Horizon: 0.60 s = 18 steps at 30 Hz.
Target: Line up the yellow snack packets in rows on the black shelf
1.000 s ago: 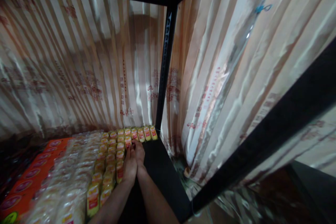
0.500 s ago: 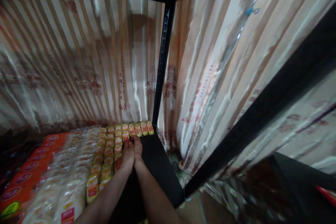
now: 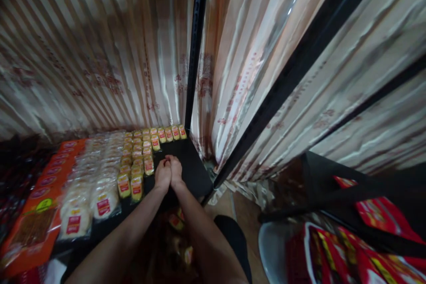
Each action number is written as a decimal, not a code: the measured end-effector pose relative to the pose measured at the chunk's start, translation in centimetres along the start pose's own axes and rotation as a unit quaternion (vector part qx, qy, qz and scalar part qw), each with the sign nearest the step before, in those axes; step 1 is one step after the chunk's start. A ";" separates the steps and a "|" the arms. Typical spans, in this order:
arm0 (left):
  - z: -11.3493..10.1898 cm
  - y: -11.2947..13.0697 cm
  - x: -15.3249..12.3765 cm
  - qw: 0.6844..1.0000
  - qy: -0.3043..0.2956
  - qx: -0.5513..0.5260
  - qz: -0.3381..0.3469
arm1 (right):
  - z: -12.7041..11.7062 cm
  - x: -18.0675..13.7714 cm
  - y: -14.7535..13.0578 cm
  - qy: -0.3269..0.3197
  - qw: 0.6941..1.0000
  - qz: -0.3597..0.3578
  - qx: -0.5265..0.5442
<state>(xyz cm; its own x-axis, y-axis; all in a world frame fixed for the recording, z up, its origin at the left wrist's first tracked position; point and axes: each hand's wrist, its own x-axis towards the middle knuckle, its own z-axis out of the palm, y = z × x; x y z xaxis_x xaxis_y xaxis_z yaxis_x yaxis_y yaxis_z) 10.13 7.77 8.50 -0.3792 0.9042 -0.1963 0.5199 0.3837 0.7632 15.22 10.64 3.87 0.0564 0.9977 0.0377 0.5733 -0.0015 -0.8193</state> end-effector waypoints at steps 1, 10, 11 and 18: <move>-0.2 -0.2 -1.0 1.000 -0.011 0.002 0.003 | -0.5 -1.1 0.0 0.000 1.000 -0.001 0.000; 0.4 -3.1 -10.9 0.993 -0.056 -0.015 0.107 | -4.7 -12.2 2.6 0.065 0.997 -0.027 0.022; 0.7 -3.5 -11.8 0.990 -0.065 -0.020 0.120 | -5.1 -13.3 3.0 0.068 0.997 -0.032 0.018; 3.5 -7.5 -13.8 0.978 -0.193 0.042 0.066 | -6.1 -17.6 5.2 -0.070 0.985 0.027 -0.154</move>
<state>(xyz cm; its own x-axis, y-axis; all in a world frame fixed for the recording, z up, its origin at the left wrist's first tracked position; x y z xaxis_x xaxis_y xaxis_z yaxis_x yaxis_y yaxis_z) 14.14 -6.89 3.26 0.0051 0.9443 -0.3291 0.6115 0.2575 0.7482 22.18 -7.38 2.46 -0.0078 0.9952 -0.0976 0.7942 -0.0531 -0.6053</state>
